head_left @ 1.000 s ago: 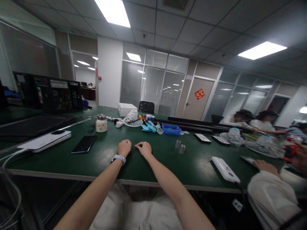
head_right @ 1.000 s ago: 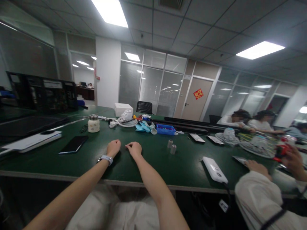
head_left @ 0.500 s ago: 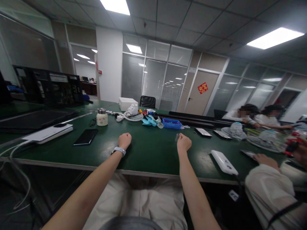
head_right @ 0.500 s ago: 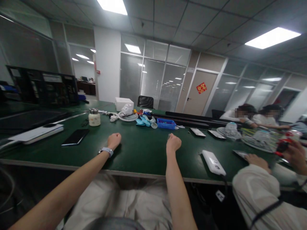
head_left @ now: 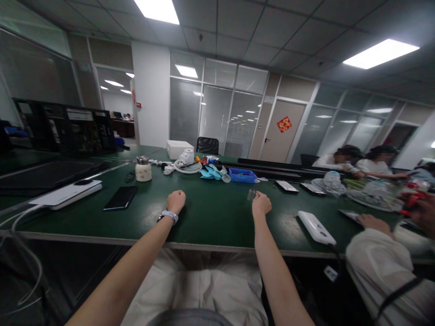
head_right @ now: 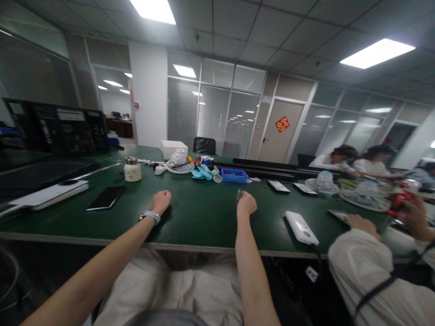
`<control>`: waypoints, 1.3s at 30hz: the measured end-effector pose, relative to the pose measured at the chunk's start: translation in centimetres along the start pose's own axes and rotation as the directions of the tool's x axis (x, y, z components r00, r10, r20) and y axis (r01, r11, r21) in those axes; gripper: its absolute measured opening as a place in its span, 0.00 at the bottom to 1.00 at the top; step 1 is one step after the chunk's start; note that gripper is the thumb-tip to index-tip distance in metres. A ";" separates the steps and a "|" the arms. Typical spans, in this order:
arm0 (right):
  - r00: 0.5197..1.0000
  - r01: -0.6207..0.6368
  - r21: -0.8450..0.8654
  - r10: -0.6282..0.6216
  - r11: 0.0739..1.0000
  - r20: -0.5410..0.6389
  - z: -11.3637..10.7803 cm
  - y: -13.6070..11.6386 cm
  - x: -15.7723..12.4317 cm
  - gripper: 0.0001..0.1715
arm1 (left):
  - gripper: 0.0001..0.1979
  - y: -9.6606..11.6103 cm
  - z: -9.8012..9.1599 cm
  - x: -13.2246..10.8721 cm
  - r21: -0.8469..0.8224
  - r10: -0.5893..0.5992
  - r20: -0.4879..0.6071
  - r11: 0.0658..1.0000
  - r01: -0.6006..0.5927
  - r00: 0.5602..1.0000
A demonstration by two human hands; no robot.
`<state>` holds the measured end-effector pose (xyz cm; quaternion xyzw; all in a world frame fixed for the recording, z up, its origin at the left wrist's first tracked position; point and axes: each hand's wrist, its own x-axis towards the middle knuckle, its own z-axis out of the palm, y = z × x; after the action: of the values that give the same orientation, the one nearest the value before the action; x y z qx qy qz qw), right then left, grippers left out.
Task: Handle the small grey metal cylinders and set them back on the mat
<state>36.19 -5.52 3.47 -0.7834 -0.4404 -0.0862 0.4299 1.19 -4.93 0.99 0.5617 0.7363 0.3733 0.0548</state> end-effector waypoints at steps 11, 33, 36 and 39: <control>0.998 -0.009 -0.083 0.014 0.997 0.061 -0.1 -0.1 -0.1 0.20 | 0.19 0.2 -0.3 -0.2 -0.007 -0.004 0.010 1.000 0.005 1.000; 0.979 0.206 -0.211 -0.202 0.956 0.040 2.9 -0.1 2.8 0.29 | 0.19 0.6 -0.4 -0.4 0.044 0.009 0.025 0.999 -0.010 1.000; 0.961 0.273 -0.118 -0.277 0.955 -0.018 2.3 -0.8 2.6 0.30 | 0.19 0.6 -0.4 -0.4 0.045 0.012 0.024 0.999 -0.013 1.000; 0.925 0.375 0.008 -0.374 0.927 -0.075 1.7 -2.6 1.2 0.32 | 0.19 0.5 -0.3 -0.3 0.047 0.018 0.013 0.999 -0.018 1.000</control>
<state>34.51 -2.89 4.61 -0.6766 -0.5670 -0.1900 0.4298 1.60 -5.30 1.40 0.5718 0.7395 0.3527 0.0430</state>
